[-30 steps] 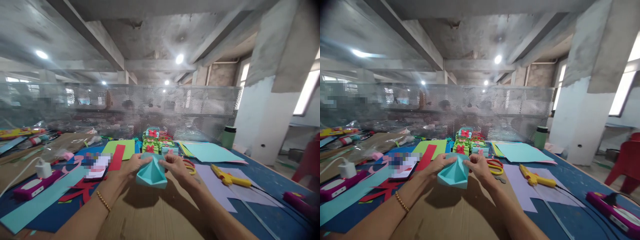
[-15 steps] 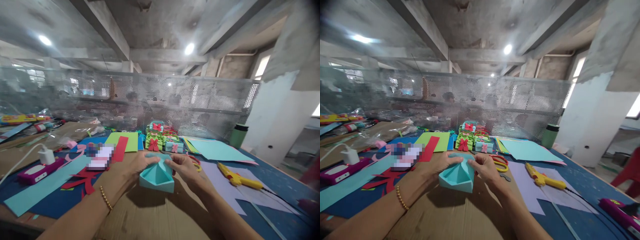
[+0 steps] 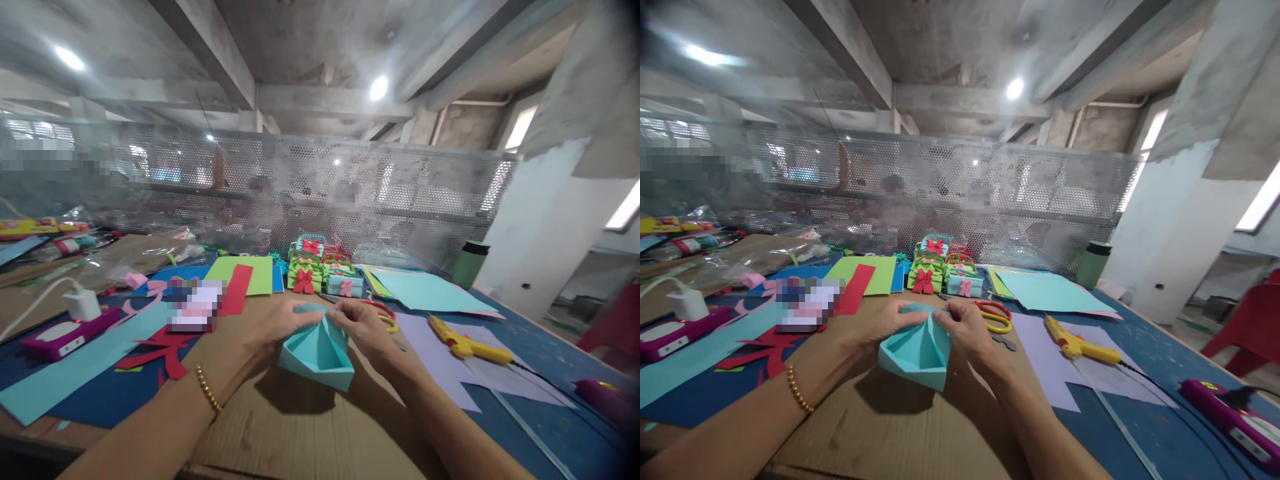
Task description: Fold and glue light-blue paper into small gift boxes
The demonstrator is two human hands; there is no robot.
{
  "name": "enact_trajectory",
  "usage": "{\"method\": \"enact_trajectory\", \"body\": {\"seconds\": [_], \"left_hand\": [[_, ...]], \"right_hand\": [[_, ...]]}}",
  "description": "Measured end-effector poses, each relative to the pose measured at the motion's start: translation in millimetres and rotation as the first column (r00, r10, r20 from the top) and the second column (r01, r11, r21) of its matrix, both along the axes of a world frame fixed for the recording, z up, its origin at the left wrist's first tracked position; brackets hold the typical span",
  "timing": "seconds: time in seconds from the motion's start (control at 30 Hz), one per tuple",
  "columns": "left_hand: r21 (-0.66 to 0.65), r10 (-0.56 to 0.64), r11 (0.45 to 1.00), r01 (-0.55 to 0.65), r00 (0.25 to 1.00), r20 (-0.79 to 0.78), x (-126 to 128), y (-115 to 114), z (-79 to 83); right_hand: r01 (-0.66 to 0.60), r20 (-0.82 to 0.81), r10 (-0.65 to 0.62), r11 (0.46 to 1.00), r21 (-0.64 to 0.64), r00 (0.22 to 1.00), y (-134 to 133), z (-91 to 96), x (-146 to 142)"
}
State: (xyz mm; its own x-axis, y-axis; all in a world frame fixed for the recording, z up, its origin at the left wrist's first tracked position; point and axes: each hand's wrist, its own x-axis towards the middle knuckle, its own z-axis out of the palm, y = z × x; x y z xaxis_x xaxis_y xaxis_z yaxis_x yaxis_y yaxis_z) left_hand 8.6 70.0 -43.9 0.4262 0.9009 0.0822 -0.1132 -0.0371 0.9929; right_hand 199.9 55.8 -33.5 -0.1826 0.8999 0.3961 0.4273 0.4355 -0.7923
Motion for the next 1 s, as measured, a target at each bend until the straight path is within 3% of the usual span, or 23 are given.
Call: {"method": "enact_trajectory", "body": {"seconds": [0.57, 0.73, 1.0], "left_hand": [[-0.124, -0.022, 0.992, 0.025, 0.999, 0.031, 6, -10, -7.7], [-0.13, -0.045, 0.99, 0.05, 0.998, 0.041, 6, -6, -9.6], [-0.069, 0.014, 0.997, -0.013, 1.0, 0.004, -5, 2, 1.1]], "right_hand": [[-0.037, 0.137, 0.026, 0.996, 0.078, 0.99, -3, 1.2, -4], [-0.008, 0.08, 0.0, 0.996, 0.091, 0.997, -6, 1.2, -9], [-0.085, -0.111, 0.076, 0.993, -0.079, 0.991, -9, 9.9, 8]]}}
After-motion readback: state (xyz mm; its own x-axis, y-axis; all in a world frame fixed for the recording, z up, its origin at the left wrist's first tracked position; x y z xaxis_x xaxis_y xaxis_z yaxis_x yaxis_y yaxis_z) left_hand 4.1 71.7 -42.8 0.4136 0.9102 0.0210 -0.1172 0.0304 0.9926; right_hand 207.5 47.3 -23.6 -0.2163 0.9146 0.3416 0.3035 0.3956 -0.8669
